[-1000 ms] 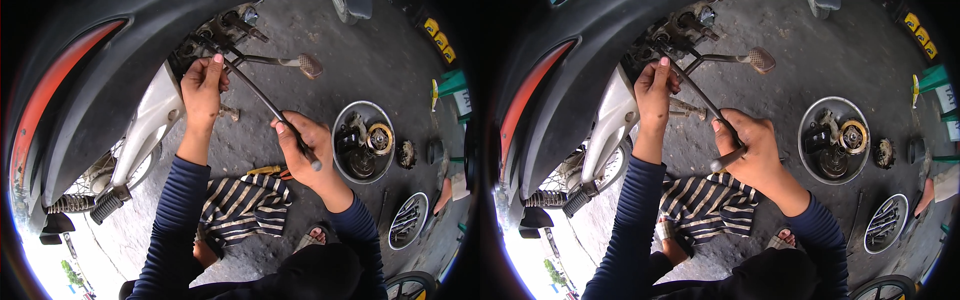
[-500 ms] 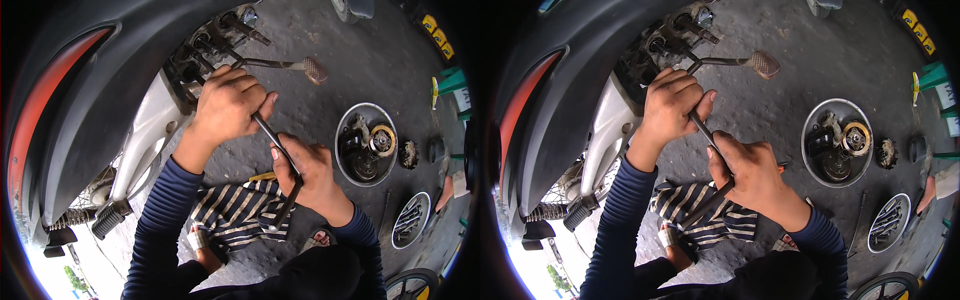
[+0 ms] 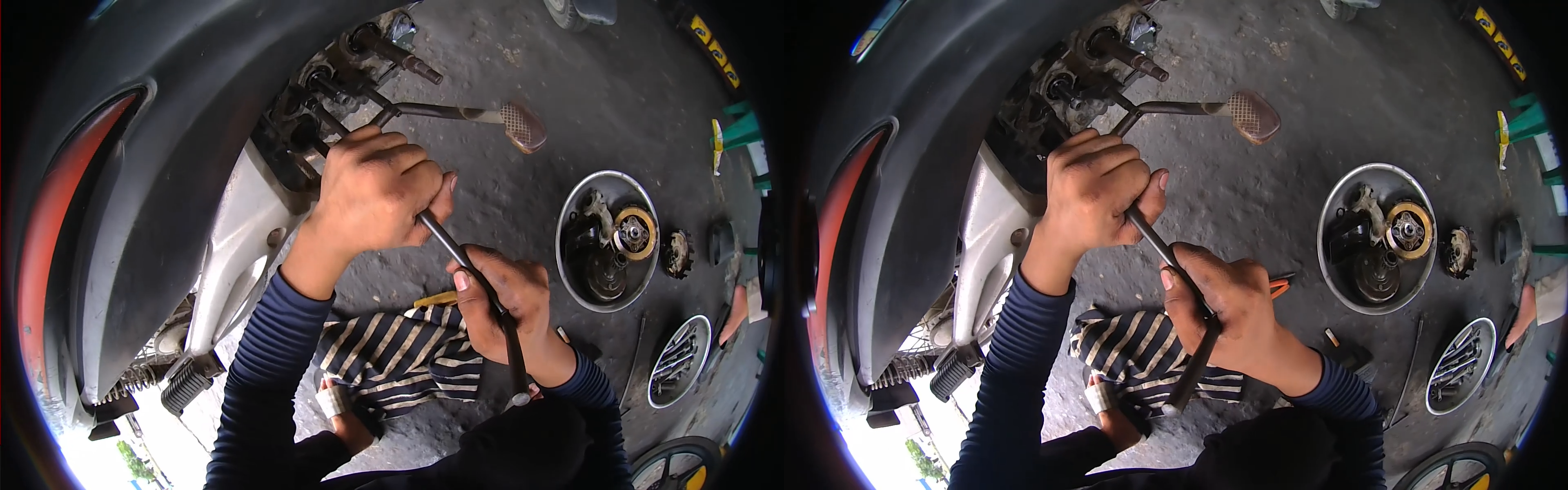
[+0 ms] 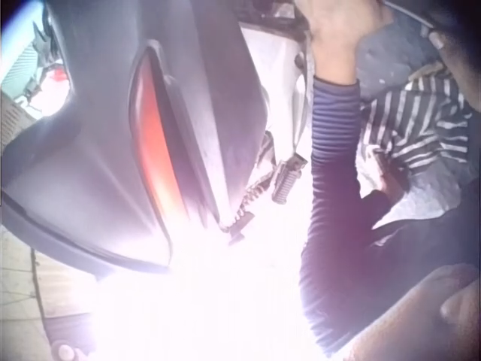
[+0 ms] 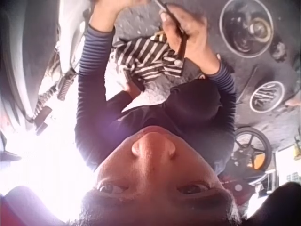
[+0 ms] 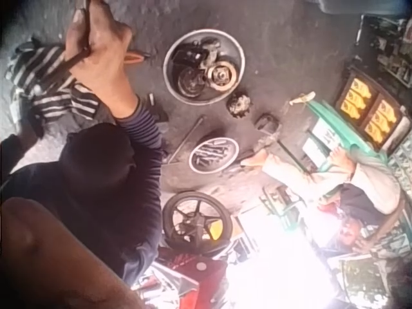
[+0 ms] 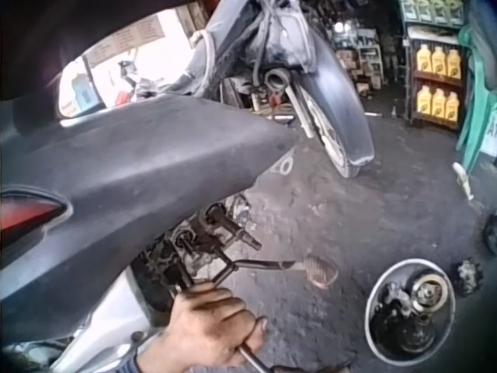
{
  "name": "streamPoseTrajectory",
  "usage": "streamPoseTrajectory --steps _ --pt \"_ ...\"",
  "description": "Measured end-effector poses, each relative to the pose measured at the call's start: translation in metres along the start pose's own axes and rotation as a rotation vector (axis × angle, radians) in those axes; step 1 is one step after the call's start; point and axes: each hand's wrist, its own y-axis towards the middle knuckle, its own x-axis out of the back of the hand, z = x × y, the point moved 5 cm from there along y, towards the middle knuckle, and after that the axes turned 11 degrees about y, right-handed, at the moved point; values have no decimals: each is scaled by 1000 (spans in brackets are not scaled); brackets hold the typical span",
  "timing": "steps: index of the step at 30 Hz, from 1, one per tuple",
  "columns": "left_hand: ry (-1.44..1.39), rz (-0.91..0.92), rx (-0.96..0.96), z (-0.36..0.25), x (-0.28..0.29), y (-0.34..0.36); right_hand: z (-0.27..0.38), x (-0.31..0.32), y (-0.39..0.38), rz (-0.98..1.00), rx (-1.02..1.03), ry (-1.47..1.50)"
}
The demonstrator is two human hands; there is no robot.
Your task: Cleaning and reassembling components of a motorcycle engine using tools and an air nozzle.
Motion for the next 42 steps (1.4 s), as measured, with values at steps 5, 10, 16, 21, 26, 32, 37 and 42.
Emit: streamPoseTrajectory --steps 5,10,16,21,26,32,37,42 --pt "-53 -13 -5 2 -1 -1 -3 0 0 21 -76 84" --pt "-64 2 -24 0 -3 4 -3 5 0 -1 -67 110" --pt "-12 62 -4 1 -2 2 -6 -1 -3 2 -148 179" --pt "-5 79 -15 1 6 13 1 -1 1 -107 -58 197" --pt "-34 53 -45 0 6 18 3 1 0 -100 -42 190" --pt "-72 -2 -5 4 4 17 12 7 11 -16 -187 168" --pt "-99 -18 1 4 0 15 13 6 9 -6 -207 167" --pt "-101 -66 -31 4 4 17 11 6 5 -17 -187 172"
